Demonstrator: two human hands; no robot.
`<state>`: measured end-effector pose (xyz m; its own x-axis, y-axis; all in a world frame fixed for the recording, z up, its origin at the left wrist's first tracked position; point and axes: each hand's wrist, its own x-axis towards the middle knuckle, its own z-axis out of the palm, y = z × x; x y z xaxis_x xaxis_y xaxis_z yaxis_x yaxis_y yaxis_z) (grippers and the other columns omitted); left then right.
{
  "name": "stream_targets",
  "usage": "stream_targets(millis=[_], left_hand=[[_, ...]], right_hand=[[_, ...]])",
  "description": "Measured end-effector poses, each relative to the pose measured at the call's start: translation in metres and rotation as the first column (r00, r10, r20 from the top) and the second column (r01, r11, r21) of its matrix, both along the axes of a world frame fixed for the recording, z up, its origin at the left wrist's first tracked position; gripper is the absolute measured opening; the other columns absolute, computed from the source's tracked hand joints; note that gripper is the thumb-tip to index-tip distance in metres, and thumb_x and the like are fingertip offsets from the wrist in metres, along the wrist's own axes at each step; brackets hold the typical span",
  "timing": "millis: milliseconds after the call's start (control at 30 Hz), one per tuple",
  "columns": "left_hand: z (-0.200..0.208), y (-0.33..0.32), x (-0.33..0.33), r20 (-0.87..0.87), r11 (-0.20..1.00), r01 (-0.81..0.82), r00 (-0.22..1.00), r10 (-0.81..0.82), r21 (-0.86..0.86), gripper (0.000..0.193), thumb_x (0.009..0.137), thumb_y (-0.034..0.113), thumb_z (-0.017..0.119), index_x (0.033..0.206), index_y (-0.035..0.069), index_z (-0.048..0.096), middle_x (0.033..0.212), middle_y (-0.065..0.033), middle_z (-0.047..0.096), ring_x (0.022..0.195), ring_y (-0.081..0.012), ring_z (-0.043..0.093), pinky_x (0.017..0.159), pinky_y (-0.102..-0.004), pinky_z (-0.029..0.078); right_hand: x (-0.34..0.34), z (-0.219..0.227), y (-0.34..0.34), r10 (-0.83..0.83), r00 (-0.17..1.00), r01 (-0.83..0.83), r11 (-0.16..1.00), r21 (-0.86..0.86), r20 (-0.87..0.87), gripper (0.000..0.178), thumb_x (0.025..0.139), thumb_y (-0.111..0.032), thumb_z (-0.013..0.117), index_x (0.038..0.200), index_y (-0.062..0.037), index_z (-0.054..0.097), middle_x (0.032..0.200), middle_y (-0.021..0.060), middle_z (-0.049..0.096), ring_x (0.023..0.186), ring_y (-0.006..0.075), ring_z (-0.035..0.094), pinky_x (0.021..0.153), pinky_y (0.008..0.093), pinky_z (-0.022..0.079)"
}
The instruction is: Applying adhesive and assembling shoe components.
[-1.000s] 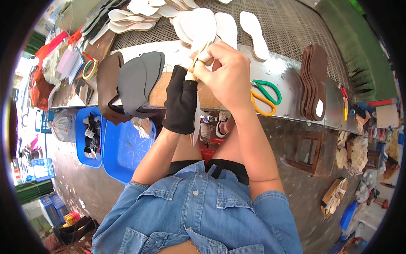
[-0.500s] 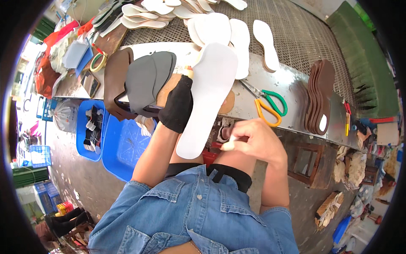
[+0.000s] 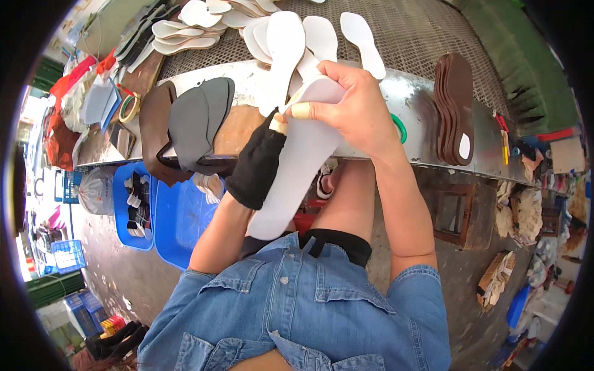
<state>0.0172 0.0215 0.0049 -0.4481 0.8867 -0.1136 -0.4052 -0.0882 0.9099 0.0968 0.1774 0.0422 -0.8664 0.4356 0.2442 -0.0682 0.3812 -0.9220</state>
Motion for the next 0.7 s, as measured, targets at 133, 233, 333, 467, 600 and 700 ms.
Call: stream_targets(millis=[133,233,333,467,600,700], left_hand=[[-0.010,-0.002,0.001,-0.184,0.996,-0.080,0.979,0.088,0.045,0.046,0.098,0.037,0.044,0.129,0.002,0.046,0.097,-0.0054,0.061,0.083,-0.0102,0.054,0.074,-0.0258,0.045],[-0.017,0.003,0.005,-0.314,0.980,-0.158,0.931,0.188,0.119,0.042,0.097,0.031,0.048,0.127,0.001,0.046,0.095,-0.0064,0.061,0.082,-0.0116,0.056,0.072,-0.0275,0.046],[-0.023,0.007,0.005,-0.385,0.977,-0.190,0.898,0.212,0.094,0.037,0.093,0.025,0.056,0.121,0.002,0.049,0.095,-0.0080,0.061,0.083,-0.0112,0.055,0.071,-0.0280,0.046],[-0.014,0.007,-0.018,-0.424,0.996,-0.076,0.901,0.086,0.042,0.026,0.086,0.024,0.065,0.097,0.001,0.059,0.077,-0.0035,0.058,0.072,-0.0082,0.051,0.064,-0.0254,0.043],[-0.004,0.015,-0.023,-0.150,0.977,-0.204,0.966,0.210,0.057,0.023,0.090,0.024,0.062,0.083,0.002,0.060,0.068,0.0041,0.053,0.065,-0.0028,0.045,0.057,-0.0220,0.038],[-0.019,0.016,-0.040,-0.197,0.886,-0.437,0.865,0.462,0.156,0.023,0.090,0.023,0.061,0.081,0.002,0.060,0.067,0.0050,0.052,0.063,-0.0023,0.043,0.054,-0.0216,0.035]], right_hand=[[-0.002,-0.005,-0.005,0.005,0.997,-0.013,0.995,-0.100,-0.074,0.022,0.073,-0.012,0.076,0.076,-0.0013,0.057,0.070,0.0006,0.061,0.065,0.0044,0.054,0.057,0.0214,0.044],[-0.003,-0.005,-0.003,0.039,0.996,-0.045,0.995,-0.085,-0.078,0.020,0.075,-0.011,0.074,0.074,-0.0012,0.057,0.069,0.0003,0.062,0.064,0.0046,0.054,0.056,0.0210,0.044],[-0.008,-0.010,0.003,0.032,0.999,-0.033,0.999,-0.031,-0.038,0.020,0.078,-0.014,0.072,0.073,-0.0013,0.057,0.068,-0.0009,0.061,0.064,0.0044,0.053,0.057,0.0208,0.044],[-0.009,-0.007,0.007,0.161,0.976,-0.195,0.945,0.262,0.148,0.022,0.081,-0.019,0.069,0.076,-0.0013,0.057,0.072,-0.0007,0.062,0.068,0.0045,0.054,0.058,0.0211,0.042],[-0.013,-0.028,-0.004,0.086,0.988,-0.092,0.995,-0.044,-0.128,0.024,0.083,-0.023,0.066,0.091,-0.0010,0.058,0.081,0.0016,0.062,0.073,0.0066,0.056,0.059,0.0226,0.044],[0.002,-0.044,-0.020,-0.174,0.984,0.123,0.798,-0.590,-0.031,0.044,0.089,-0.030,0.057,0.122,-0.0025,0.049,0.099,0.0064,0.061,0.080,0.0097,0.058,0.072,0.0268,0.049]])
